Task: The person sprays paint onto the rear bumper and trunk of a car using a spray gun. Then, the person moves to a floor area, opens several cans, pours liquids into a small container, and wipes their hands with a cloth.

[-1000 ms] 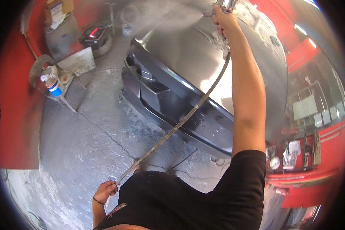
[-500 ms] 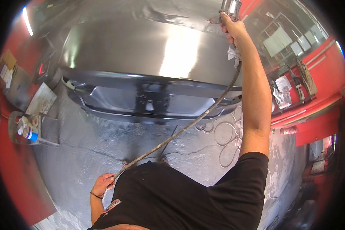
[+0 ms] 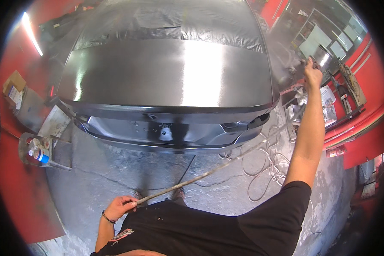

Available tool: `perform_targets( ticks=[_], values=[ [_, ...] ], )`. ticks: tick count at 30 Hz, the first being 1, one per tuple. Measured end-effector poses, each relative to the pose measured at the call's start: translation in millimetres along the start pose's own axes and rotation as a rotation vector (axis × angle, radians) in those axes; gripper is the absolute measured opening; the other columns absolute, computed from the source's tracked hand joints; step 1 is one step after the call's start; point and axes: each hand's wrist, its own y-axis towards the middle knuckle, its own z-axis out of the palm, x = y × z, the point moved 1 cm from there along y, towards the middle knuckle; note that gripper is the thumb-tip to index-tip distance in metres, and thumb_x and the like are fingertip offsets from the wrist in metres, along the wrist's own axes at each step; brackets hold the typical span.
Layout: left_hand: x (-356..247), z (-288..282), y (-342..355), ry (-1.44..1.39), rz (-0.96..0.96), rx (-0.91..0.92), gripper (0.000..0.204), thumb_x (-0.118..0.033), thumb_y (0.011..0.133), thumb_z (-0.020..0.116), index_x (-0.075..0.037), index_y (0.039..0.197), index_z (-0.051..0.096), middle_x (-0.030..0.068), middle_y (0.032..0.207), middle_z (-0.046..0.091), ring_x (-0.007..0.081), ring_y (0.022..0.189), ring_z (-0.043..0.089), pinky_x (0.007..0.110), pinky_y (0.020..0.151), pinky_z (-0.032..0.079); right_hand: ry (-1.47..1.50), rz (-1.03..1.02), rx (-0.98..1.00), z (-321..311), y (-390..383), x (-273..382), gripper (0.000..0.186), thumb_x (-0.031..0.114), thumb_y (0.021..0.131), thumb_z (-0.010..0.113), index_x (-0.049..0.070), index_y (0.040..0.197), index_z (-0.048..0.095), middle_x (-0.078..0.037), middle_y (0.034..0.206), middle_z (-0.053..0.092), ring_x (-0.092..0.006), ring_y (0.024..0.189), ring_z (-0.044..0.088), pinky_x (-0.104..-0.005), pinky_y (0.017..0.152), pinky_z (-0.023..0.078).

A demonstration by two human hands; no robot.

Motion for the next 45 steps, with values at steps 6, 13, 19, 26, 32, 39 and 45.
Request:
perform_targets(
  ticks=[6,13,19,26,32,39,45],
  values=[
    [11.3,-23.0,7.6,0.082,0.0,0.161,0.032,-0.027,0.105,0.07,-0.003,0.126,0.074,-0.0014,0.092,0.071,0.0058,0.081,0.06,0.021,0.07,0.046,-0.213,-0.015,0.038,-40.3,-42.8,-1.3,0.083,0.071,0.095,0.065,-0.01,0.108,0.076,-0.024,0.102,0.078,-0.0341,0.101,0.074,-0.0446,0.088,0.055],
    [65.4,-128.4,-8.7,-0.042,-0.062,0.217,0.031,-0.031,0.108,0.066,-0.005,0.125,0.073,-0.003,0.09,0.069,0.0032,0.079,0.058,0.019,0.068,0.045,0.031,-0.051,0.179,-20.5,-194.0,115.4,0.058,0.065,0.094,0.074,0.008,0.085,0.071,0.003,0.063,0.055,-0.0094,0.046,0.042,-0.0302,0.045,0.031],
    [120.6,-253.6,-81.7,-0.06,-0.037,0.131,0.031,-0.029,0.109,0.065,-0.003,0.125,0.072,-0.0014,0.091,0.068,0.0047,0.079,0.058,0.02,0.064,0.043,0.143,-0.031,0.401,21.6,-373.8,283.4,0.056,0.065,0.096,0.072,0.009,0.092,0.066,0.004,0.067,0.051,-0.0071,0.045,0.036,-0.0281,0.04,0.026],
    [206.0,-370.5,-176.3,-0.308,0.096,-0.069,0.033,-0.031,0.109,0.064,-0.001,0.122,0.072,0.0035,0.084,0.068,0.0069,0.063,0.054,0.021,0.055,0.038,0.258,-0.096,0.609,127.6,-530.1,476.7,0.056,0.064,0.098,0.07,0.01,0.091,0.063,0.003,0.07,0.052,-0.006,0.045,0.033,-0.0272,0.039,0.025],
    [266.7,-385.6,-233.3,-0.527,0.133,-0.312,0.033,-0.034,0.108,0.066,-0.002,0.114,0.074,0.0014,0.081,0.066,0.0055,0.062,0.05,0.022,0.055,0.035,0.288,-0.213,0.65,215.4,-657.0,622.7,0.048,0.052,0.1,0.071,0.005,0.098,0.066,-0.004,0.068,0.057,-0.0137,0.047,0.044,-0.0342,0.041,0.031],
    [292.5,-353.0,-265.6,-0.713,0.153,-0.453,0.036,-0.035,0.107,0.067,0.0,0.115,0.073,0.0027,0.082,0.069,0.007,0.064,0.054,0.023,0.057,0.039,0.447,-0.294,0.876,266.4,-767.3,738.2,0.046,0.049,0.102,0.068,0.014,0.13,0.059,-0.002,0.067,0.056,-0.0114,0.048,0.043,-0.0312,0.043,0.032],
    [304.5,-347.6,-252.2,-0.689,0.127,-0.46,0.038,-0.036,0.106,0.066,0.0,0.116,0.071,0.0049,0.084,0.07,0.0095,0.068,0.059,0.025,0.06,0.044,0.434,-0.356,1.068,245.9,-778.5,726.5,0.046,0.051,0.101,0.07,0.005,0.098,0.066,0.0,0.068,0.057,-0.008,0.044,0.037,-0.0318,0.04,0.033]
  ],
)
